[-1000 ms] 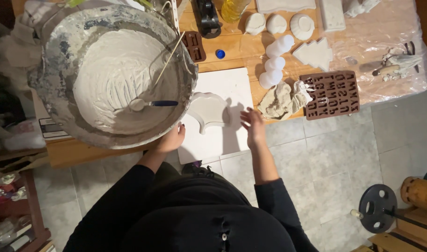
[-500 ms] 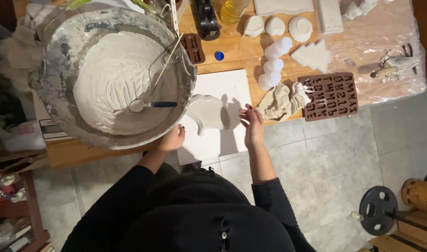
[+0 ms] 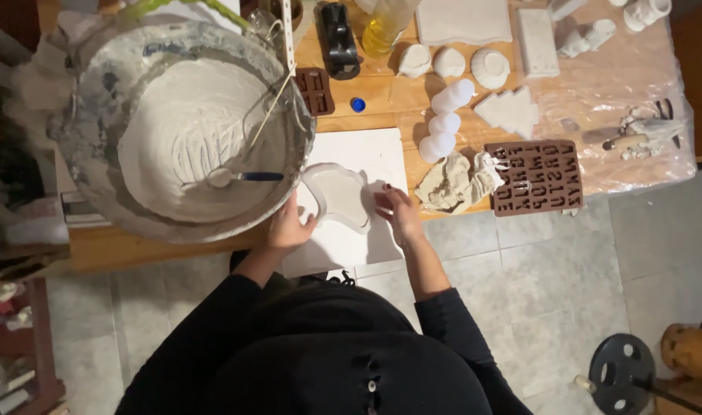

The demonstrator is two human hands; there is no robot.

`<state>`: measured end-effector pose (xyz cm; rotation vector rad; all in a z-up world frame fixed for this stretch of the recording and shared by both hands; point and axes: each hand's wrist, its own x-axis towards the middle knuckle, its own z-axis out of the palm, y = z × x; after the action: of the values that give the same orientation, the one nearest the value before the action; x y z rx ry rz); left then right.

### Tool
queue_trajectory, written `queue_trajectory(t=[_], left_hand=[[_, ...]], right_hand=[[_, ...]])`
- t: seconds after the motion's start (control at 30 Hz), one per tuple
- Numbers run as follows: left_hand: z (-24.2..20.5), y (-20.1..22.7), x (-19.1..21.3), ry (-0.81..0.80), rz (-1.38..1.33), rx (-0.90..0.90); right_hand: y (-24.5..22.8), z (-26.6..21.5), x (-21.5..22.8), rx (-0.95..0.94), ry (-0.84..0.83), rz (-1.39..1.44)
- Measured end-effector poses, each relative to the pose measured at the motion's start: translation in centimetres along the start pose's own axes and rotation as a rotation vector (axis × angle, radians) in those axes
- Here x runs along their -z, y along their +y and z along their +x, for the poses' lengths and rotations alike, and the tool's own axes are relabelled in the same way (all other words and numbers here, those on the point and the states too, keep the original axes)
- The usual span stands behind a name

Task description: Filling a silicone mold with a white crafting mixture and smoothing it using a brush and spatula.

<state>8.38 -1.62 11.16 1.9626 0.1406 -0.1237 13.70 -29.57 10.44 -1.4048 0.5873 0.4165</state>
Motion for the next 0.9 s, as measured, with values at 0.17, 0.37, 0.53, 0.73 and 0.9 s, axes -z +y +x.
queue_trajectory(t=[0.17,0.37,0.53,0.73,0.9], left_hand=[[-3.0,-1.8,-1.6,0.102,0.094,-0.241],[-1.4,-3.0,-2.5,0.161,0.140,-0.343],[0.5,-5.8,-3.3,0.142,0.068,-0.389],[1.0,-6.2,-3.3,0.120,0.033,-0.358],[0.9,-6.2,-3.3,0.107,0.056,-0.351]], right_hand=[[-0.1,1.1,0.7,0.118,0.078,-0.067],[-1.0,1.0,0.8,0.031,-0.029,0.001],[-0.4,2.4,0.3,0.089,0.020,-0.148],[-1.3,2.9,-1.0,0.189,0.066,-0.200],[-0.8,4.4,-0.7,0.154,0.026,-0.156]])
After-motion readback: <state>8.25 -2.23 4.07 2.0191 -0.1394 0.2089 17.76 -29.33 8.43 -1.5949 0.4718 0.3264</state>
